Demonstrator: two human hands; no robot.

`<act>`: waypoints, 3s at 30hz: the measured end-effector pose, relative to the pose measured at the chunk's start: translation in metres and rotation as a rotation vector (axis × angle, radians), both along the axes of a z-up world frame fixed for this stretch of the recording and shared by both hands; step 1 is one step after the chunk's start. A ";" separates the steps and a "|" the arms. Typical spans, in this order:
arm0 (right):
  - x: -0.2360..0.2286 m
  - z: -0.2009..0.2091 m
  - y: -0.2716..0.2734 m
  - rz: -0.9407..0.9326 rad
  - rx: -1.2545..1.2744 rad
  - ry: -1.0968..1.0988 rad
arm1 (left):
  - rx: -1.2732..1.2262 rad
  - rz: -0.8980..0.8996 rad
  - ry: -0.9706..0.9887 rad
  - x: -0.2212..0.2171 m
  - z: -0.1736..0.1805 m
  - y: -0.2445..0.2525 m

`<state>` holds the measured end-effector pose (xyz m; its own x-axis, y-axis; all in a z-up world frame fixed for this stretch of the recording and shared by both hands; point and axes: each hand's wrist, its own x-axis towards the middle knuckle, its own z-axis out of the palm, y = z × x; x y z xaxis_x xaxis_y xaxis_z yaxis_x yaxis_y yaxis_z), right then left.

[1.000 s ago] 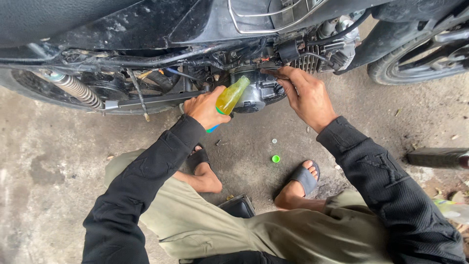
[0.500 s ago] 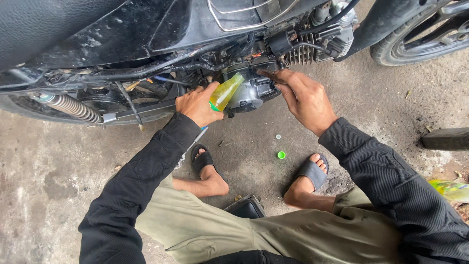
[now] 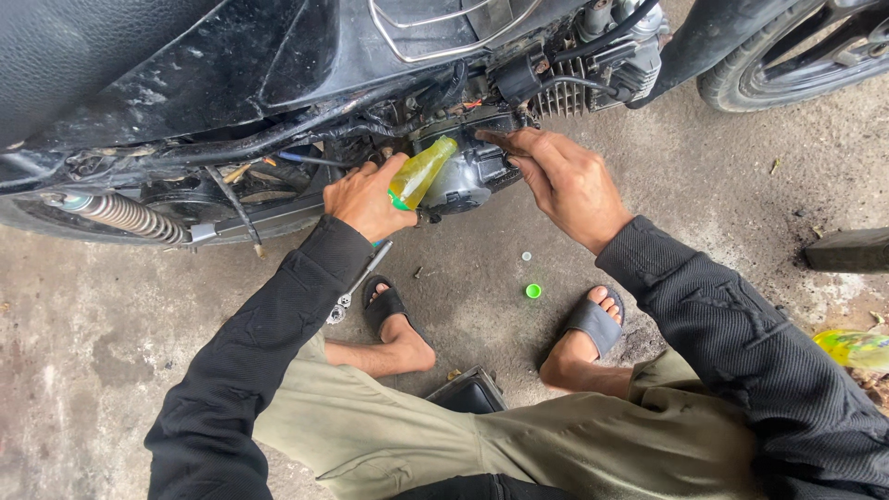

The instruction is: The person cleans the exterior of a motorcycle engine by applying a yellow liquid from a plastic bottle and scrubbing the metal surfaces with a brush.

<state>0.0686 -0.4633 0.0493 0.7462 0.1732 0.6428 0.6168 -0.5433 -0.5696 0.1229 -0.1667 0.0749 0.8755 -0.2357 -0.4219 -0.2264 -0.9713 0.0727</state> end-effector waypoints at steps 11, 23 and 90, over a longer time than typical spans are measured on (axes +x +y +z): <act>0.002 -0.001 0.000 -0.006 0.027 -0.014 | -0.110 0.028 0.015 -0.007 0.012 -0.002; -0.008 0.004 0.001 0.006 -0.089 -0.093 | -0.432 0.202 0.020 -0.024 -0.019 0.011; -0.023 -0.027 -0.039 -0.037 -0.447 -0.338 | -1.250 0.400 -0.084 -0.127 -0.043 0.041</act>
<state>0.0456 -0.5027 0.0224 0.5218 0.4617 0.7173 0.7011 -0.7111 -0.0523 -0.0038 -0.1257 0.0315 0.9882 -0.1444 -0.0506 0.0115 -0.2594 0.9657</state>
